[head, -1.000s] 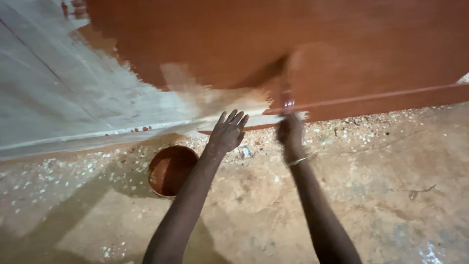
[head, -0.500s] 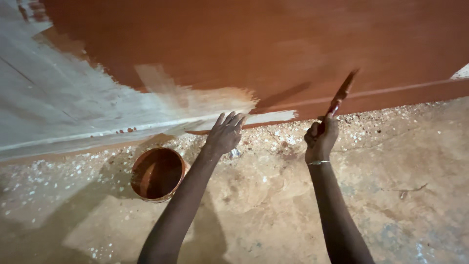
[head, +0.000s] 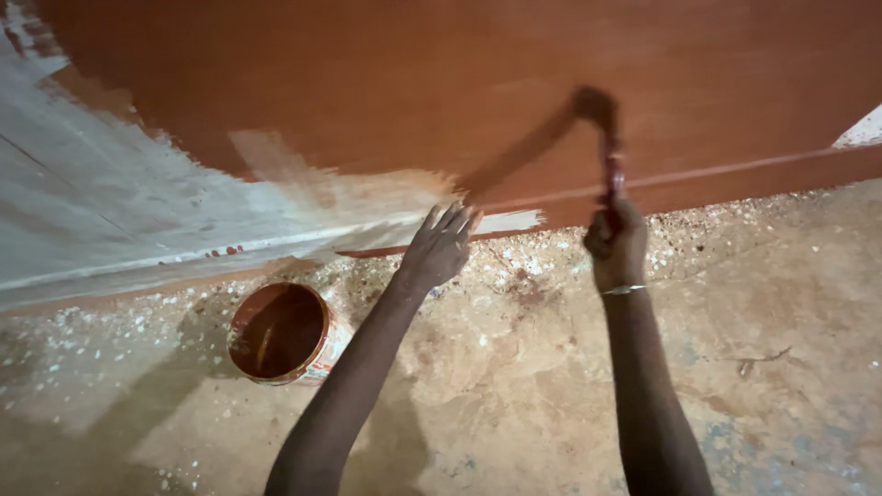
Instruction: The person paints a wall with brown paint using a brush. They repeatedly dip the brush into a paint bucket and apply paint to the lower section of the wall, covering white areas with brown strokes.
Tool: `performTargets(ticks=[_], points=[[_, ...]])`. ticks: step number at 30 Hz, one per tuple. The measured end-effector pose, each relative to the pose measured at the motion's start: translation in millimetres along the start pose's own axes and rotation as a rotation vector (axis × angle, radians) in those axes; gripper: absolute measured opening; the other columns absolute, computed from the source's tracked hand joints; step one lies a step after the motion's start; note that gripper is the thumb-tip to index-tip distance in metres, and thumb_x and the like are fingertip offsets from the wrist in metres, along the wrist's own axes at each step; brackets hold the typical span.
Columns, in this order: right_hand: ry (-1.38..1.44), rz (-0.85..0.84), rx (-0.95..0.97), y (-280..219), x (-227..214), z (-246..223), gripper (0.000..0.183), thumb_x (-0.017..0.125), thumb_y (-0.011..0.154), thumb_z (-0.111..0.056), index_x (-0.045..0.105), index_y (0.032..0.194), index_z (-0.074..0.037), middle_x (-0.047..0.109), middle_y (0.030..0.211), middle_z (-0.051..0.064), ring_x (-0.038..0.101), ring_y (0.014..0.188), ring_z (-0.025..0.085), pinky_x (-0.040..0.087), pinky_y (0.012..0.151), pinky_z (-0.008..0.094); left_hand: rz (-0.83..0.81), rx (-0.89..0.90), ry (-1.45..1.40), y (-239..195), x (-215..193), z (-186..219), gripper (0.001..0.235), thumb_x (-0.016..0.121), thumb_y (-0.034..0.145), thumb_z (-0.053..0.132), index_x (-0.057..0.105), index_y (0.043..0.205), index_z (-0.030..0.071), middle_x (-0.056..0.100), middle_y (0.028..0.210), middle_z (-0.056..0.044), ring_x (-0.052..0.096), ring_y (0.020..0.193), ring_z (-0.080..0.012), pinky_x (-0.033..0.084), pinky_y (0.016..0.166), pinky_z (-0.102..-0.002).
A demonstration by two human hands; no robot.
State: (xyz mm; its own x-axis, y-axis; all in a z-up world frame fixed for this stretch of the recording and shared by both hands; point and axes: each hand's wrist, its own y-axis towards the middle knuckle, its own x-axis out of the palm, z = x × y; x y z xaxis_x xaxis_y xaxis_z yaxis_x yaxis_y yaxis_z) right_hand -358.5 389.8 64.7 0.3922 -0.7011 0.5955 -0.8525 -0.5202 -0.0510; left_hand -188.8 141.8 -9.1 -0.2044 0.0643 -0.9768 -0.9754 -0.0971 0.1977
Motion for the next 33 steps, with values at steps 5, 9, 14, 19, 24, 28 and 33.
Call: performTargets(ticks=[5,9,14,19,24,28,33], points=[[-0.044,0.129,-0.104,10.7,-28.4,-5.3,0.020,0.056,0.102,-0.030,0.059,0.096,-0.012,0.039,0.056,-0.006,0.028,0.041,0.007,0.020,0.036,0.025,-0.036,0.006,0.013,-0.3,-8.6,4.6,0.068,0.054,0.098,0.029,0.032,0.158,0.009,0.036,0.162,-0.012,0.029,0.151,-0.0299,0.017,0.125,-0.052],[-0.314,-0.029,0.095,-10.9,-2.9,23.6,0.030,0.057,0.105,-0.041,0.056,0.094,-0.013,0.035,0.056,-0.010,0.029,0.044,0.005,0.020,0.039,0.024,-0.128,0.001,0.044,-4.7,4.9,4.9,0.068,0.056,0.095,0.030,0.034,0.156,0.009,0.036,0.162,-0.011,0.028,0.153,-0.0293,0.019,0.123,-0.054],[-0.333,-0.347,0.375,-37.5,20.6,63.0,0.023,0.056,0.100,-0.035,0.061,0.096,-0.012,0.034,0.053,-0.009,0.028,0.040,0.006,0.018,0.038,0.026,-0.150,0.084,0.155,-7.0,37.4,6.3,0.067,0.056,0.095,0.029,0.037,0.156,0.007,0.040,0.159,-0.013,0.033,0.149,-0.0317,0.021,0.124,-0.056],[-0.185,-0.081,0.208,-11.7,-25.3,46.5,0.023,0.054,0.106,-0.032,0.060,0.092,-0.014,0.033,0.053,-0.009,0.027,0.040,0.005,0.019,0.037,0.026,-0.227,0.015,0.042,1.7,57.3,11.0,0.065,0.059,0.094,0.029,0.039,0.154,0.012,0.039,0.162,-0.011,0.030,0.151,-0.0300,0.020,0.123,-0.054],[0.083,0.241,-0.023,4.3,-65.8,30.3,0.022,0.050,0.102,-0.034,0.058,0.092,-0.017,0.042,0.053,-0.005,0.030,0.039,0.007,0.020,0.036,0.025,-0.177,0.018,0.004,1.0,55.1,8.1,0.068,0.058,0.095,0.028,0.036,0.157,0.010,0.037,0.162,-0.012,0.030,0.151,-0.0305,0.017,0.124,-0.052],[-0.279,0.129,0.176,-9.0,-36.2,60.1,0.022,0.054,0.102,-0.037,0.059,0.096,-0.016,0.041,0.054,-0.007,0.031,0.042,0.006,0.022,0.036,0.025,-0.202,0.026,0.028,-1.4,57.6,10.1,0.072,0.060,0.091,0.031,0.033,0.155,0.008,0.036,0.160,-0.011,0.030,0.149,-0.0310,0.017,0.122,-0.053],[-0.404,-0.299,0.381,-38.3,24.8,112.6,0.025,0.057,0.103,-0.034,0.059,0.097,-0.010,0.043,0.057,-0.007,0.033,0.043,0.006,0.022,0.038,0.025,-0.183,0.042,0.114,-8.7,60.0,8.6,0.068,0.055,0.098,0.028,0.033,0.160,0.008,0.040,0.159,-0.012,0.033,0.150,-0.0296,0.022,0.124,-0.053]])
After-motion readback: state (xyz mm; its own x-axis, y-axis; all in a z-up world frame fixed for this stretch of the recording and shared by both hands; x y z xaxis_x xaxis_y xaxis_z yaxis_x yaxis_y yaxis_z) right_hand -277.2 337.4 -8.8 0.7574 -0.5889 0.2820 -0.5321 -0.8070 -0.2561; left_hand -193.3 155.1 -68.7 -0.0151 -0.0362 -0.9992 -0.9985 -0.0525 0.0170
